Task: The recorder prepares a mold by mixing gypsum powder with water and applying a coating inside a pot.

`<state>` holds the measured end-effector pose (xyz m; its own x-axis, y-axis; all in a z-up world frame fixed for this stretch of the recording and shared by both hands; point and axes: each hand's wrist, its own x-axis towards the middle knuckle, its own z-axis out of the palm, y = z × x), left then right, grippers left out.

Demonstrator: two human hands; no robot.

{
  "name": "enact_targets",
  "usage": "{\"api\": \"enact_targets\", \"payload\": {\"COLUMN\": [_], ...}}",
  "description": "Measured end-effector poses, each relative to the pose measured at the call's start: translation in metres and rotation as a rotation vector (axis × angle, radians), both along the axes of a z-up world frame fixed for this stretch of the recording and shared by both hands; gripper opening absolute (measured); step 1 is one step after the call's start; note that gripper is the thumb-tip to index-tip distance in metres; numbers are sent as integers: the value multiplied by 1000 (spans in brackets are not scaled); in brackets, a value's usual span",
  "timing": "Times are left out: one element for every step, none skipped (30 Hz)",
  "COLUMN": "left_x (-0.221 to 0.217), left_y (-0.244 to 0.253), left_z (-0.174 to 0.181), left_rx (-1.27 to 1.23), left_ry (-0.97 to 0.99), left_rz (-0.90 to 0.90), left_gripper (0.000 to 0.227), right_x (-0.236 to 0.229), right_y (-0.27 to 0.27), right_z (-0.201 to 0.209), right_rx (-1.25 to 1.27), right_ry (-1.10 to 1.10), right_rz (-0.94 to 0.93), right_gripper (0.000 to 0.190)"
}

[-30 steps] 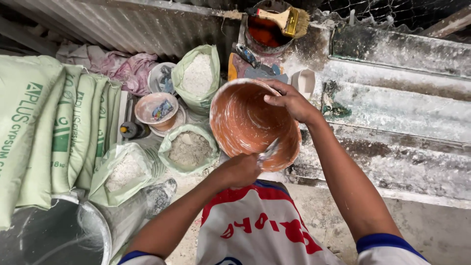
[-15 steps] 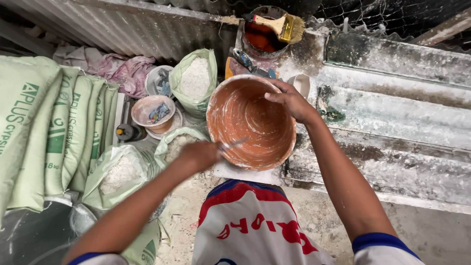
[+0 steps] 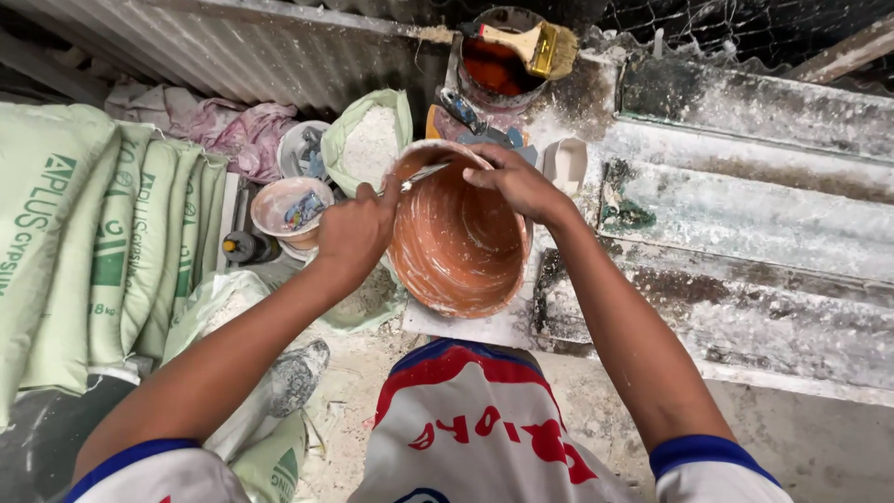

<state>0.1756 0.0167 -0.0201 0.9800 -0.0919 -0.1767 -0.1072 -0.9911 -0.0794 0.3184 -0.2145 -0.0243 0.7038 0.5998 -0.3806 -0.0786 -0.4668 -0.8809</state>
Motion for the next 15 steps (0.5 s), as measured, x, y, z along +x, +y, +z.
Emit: {"api": "enact_targets", "payload": {"left_x": [4,7,9,8,6,5,4,4,4,5,5,4,5,6,3], "left_y": [4,9,13,8,3,-1,-1,0,-1,-1,0,1,0,-2,-4], "left_z": [-11,-22,-32,-21,-9,2,8,13,17,8,-2,-11,1,12,22], "left_rx": [2,-5,-13,-13,-12,-10,-9,10,26,25,10,-5,-4,-49,-96], "left_ry": [-1,54,111,112,117,122,121,192,263,260,386,511,504,340,182], "left_rz": [-4,12,33,33,51,69,72,69,61,58,57,56,60,75,92], "left_gripper": [41,39,36,36,36,36,36,43,53,53,47,42,42,38,36], "right_x": [0,1,0,-2,-4,-6,-5,-3,-1,-1,0,-1,3,7,7], "right_y": [3,6,9,11,15,19,21,22,22,21,22,24,21,20,18], "right_z": [5,10,15,18,21,24,22,20,19,18,17,16,13,9,4], "right_rx": [2,-16,-35,-35,-106,-177,-175,-155,-137,-138,-155,-171,-170,-121,-74], "right_ry": [-1,8,18,19,62,106,104,63,20,18,37,57,50,-1,-44], "right_rz": [-4,-16,-23,-22,-26,-31,-28,-19,-16,-19,-3,12,15,53,94], "right_gripper": [52,52,53,53,54,55,55,55,55,55,54,53,53,52,52]}}
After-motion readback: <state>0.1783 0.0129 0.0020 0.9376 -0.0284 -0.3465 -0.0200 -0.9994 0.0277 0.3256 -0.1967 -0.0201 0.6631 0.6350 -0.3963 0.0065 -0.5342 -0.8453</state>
